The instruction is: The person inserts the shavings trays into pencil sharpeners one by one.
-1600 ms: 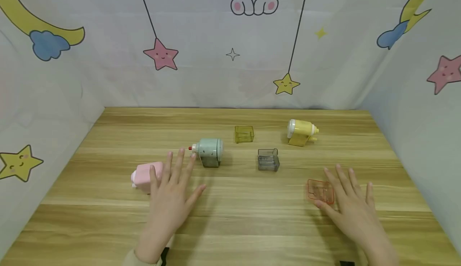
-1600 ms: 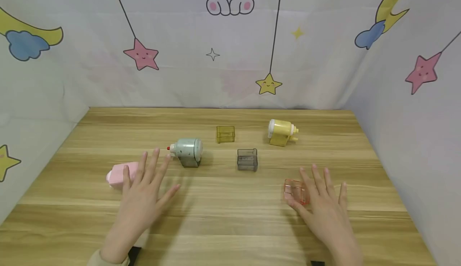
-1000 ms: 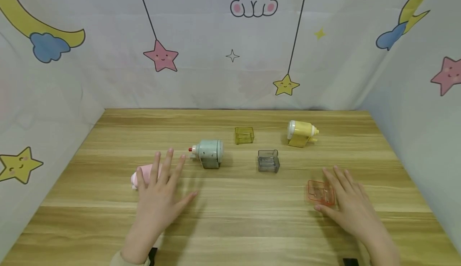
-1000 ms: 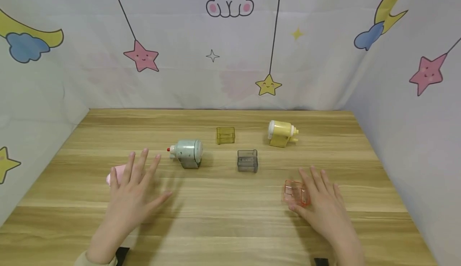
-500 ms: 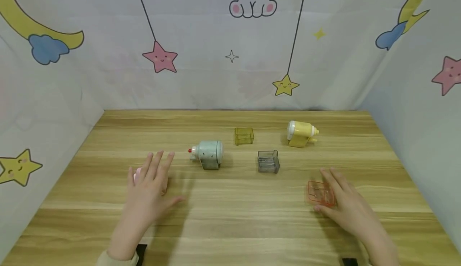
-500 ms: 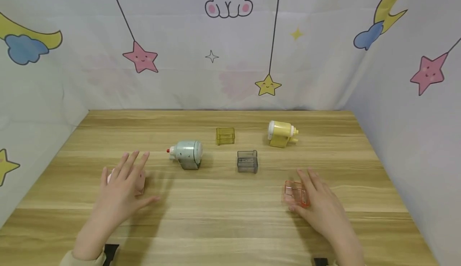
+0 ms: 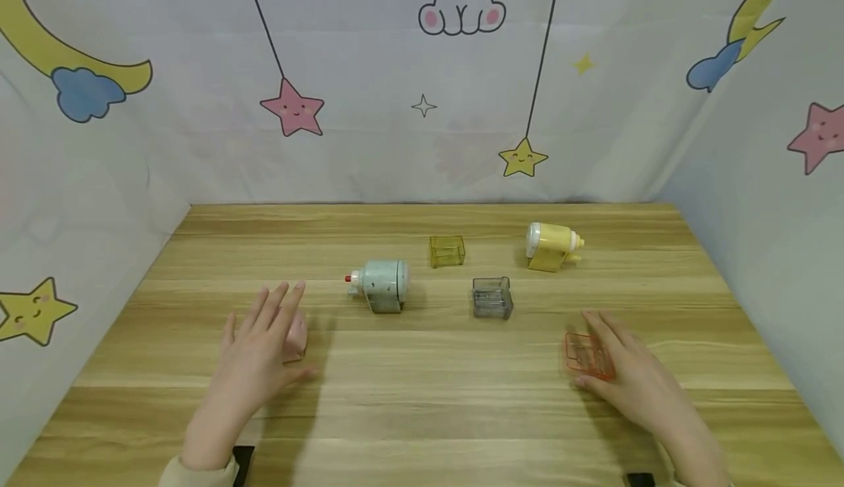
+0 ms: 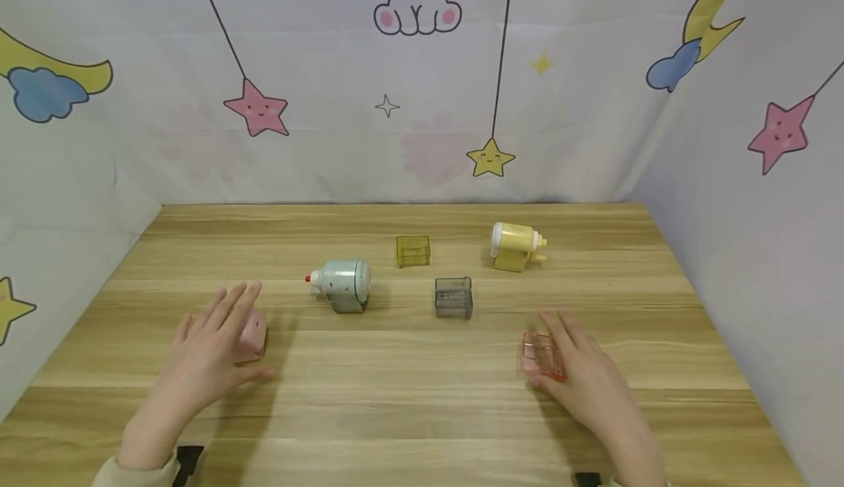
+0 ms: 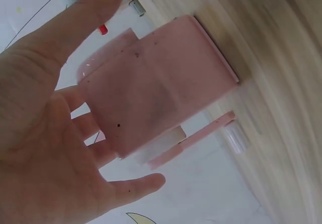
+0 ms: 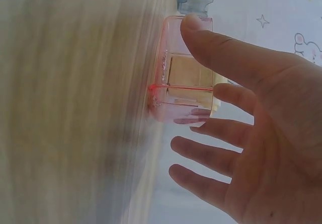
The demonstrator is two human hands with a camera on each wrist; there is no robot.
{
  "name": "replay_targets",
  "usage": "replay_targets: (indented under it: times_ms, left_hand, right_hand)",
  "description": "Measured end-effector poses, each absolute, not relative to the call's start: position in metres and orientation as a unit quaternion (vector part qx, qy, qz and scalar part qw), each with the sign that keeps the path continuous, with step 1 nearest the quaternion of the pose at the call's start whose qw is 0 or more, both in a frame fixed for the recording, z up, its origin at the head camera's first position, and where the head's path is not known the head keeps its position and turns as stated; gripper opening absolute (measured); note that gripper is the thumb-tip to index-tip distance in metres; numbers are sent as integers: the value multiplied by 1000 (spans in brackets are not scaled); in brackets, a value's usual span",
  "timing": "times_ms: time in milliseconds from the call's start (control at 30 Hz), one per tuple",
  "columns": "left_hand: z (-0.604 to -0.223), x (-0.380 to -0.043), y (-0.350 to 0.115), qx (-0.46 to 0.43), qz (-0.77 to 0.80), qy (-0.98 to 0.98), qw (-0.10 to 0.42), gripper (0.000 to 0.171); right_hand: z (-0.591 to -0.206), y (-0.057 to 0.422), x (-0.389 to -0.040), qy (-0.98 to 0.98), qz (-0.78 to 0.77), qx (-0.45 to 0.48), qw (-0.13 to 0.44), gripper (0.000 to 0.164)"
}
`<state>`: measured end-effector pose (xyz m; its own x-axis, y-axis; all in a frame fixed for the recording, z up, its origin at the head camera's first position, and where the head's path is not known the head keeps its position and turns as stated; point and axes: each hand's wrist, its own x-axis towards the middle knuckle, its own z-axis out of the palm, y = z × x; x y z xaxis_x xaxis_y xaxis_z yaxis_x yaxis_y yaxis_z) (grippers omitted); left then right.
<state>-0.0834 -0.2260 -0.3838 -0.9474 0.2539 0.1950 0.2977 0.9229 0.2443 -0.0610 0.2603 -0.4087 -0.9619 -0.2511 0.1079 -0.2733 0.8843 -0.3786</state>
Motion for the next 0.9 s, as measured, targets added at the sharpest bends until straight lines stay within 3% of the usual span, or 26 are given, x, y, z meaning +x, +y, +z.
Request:
replay_targets:
  times_ms: [533,767,900]
  left_hand:
    - [-389,-90,-238,-149,-150,-975,72,112]
    - [-392,-92,-242,-148,-136,-977,71,112]
    - [-393,-94,-244,-157,-133,-975,81,102]
  right_hand:
    - [-409,259,-62,-970,183,155,49,92]
    - [-411,257,-63,-971,161,165,63,78]
    - [-410,256,-63,-975,153,156,47,70]
